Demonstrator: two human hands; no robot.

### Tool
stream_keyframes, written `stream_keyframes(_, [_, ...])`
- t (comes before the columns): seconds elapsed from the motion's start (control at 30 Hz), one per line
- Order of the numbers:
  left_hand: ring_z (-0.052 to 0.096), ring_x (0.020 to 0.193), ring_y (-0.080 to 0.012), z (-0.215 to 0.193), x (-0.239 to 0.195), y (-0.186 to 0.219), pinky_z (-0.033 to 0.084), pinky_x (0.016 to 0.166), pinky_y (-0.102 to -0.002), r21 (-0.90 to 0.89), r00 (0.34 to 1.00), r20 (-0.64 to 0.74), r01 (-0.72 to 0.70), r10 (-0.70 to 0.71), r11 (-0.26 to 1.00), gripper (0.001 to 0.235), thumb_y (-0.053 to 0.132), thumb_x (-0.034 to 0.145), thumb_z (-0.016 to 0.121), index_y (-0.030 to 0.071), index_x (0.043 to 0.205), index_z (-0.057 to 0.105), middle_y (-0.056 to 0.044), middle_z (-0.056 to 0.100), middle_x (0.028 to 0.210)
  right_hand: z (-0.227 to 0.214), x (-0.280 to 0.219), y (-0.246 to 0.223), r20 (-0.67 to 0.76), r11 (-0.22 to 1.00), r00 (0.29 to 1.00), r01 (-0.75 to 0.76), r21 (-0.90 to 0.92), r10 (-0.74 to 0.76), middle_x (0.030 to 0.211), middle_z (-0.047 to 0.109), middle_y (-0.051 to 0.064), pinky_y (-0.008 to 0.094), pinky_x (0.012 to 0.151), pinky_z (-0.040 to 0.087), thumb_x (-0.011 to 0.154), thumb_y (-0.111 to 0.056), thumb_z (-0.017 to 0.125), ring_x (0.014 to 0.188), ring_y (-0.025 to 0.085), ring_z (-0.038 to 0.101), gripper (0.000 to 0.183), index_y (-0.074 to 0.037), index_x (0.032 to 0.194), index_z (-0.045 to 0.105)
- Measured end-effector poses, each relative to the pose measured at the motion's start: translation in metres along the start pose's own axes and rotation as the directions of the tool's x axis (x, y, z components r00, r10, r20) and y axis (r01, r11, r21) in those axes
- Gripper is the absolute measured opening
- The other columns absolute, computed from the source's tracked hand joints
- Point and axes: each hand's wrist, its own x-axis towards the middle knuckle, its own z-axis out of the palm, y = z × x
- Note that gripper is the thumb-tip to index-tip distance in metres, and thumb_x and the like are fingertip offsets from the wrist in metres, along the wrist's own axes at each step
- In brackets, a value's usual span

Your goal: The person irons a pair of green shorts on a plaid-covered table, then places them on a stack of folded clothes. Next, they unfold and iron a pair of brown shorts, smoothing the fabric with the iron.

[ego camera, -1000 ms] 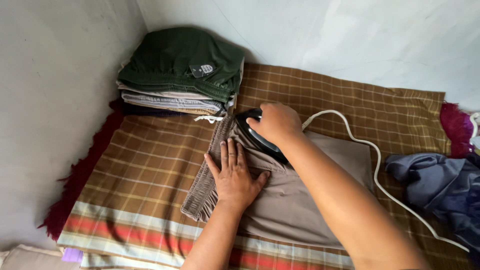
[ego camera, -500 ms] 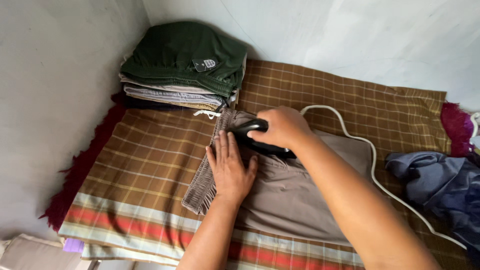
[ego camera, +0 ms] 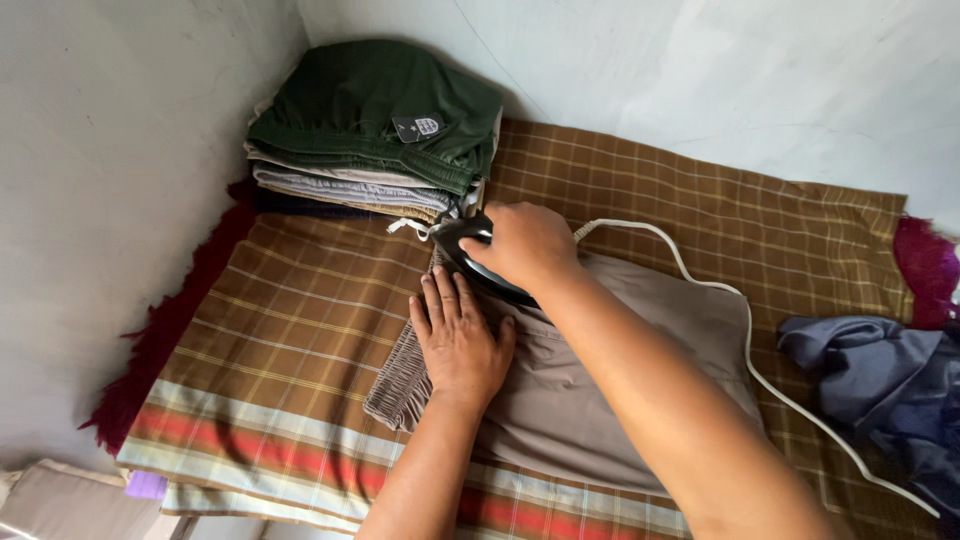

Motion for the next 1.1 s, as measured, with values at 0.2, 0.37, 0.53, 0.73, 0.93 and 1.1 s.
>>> stream_keyframes(0.2, [0.015,0.158,-0.0344,-0.003,0.001,-0.003,0.004,0.127,-0.054,-0.05,1.0,-0.009,0.017,-0.018,0.999,0.102,0.064,0.084,0.06,0.004,0.16,0.028,-0.019,0.023,0.169,-0.003,0.004,-0.006,0.035,1.0,0.999,-0.018,0.005,0.018,0.09,0.076,0.012,0.045,0.07,0.06,0.087,-0.055,0.062,0.089,0.033,0.075,0.048,-0.013,0.106,0.073])
stream_keyframes(0.37, [0.019,0.158,-0.033,-0.004,-0.001,-0.005,0.009,0.127,-0.052,-0.034,0.999,-0.041,0.005,-0.007,0.999,0.101,0.064,0.083,0.06,0.005,0.159,0.033,-0.018,0.027,0.168,-0.004,0.001,-0.003,0.02,0.999,0.999,0.032,0.039,-0.033,0.093,0.077,0.013,0.044,0.073,0.06,0.084,-0.053,0.066,0.094,0.034,0.074,0.046,-0.012,0.103,0.075])
stream_keyframes(0.53, [0.018,0.158,-0.0329,-0.006,0.0,-0.005,0.008,0.127,-0.052,-0.045,1.0,-0.022,0.007,-0.008,0.999,0.102,0.066,0.083,0.059,0.004,0.16,0.031,-0.018,0.026,0.169,-0.02,-0.01,-0.004,0.095,0.995,0.992,0.082,0.052,-0.087,0.114,0.075,0.017,0.045,0.084,0.06,0.089,-0.053,0.063,0.108,0.035,0.071,0.061,-0.008,0.128,0.07])
stream_keyframes(0.73, [0.017,0.158,-0.0341,-0.004,-0.005,-0.006,0.007,0.127,-0.053,-0.025,1.0,-0.014,-0.014,0.013,1.0,0.101,0.066,0.085,0.056,0.004,0.16,0.03,-0.019,0.024,0.169,-0.011,-0.002,0.002,0.062,0.998,0.997,0.035,0.049,-0.038,0.095,0.076,0.014,0.045,0.078,0.06,0.085,-0.056,0.065,0.097,0.035,0.073,0.052,-0.01,0.106,0.076])
stream_keyframes(0.93, [0.015,0.158,-0.0345,-0.005,0.0,-0.005,0.006,0.127,-0.055,-0.023,1.0,-0.005,-0.016,0.016,1.0,0.101,0.066,0.085,0.056,0.004,0.161,0.028,-0.019,0.023,0.169,-0.01,-0.006,0.017,0.059,1.0,0.998,0.016,0.007,-0.017,0.09,0.075,0.014,0.045,0.076,0.059,0.081,-0.057,0.067,0.094,0.036,0.073,0.048,-0.012,0.096,0.076])
stream_keyframes(1.1, [0.013,0.158,-0.0359,-0.01,-0.001,-0.002,0.001,0.125,-0.06,-0.007,1.0,0.001,-0.012,0.012,1.0,0.099,0.064,0.087,0.053,0.003,0.161,0.028,-0.019,0.02,0.17,-0.009,0.001,0.025,0.065,0.999,0.997,-0.027,-0.041,0.029,0.094,0.075,0.015,0.047,0.082,0.058,0.086,-0.06,0.059,0.1,0.036,0.072,0.056,-0.009,0.103,0.074])
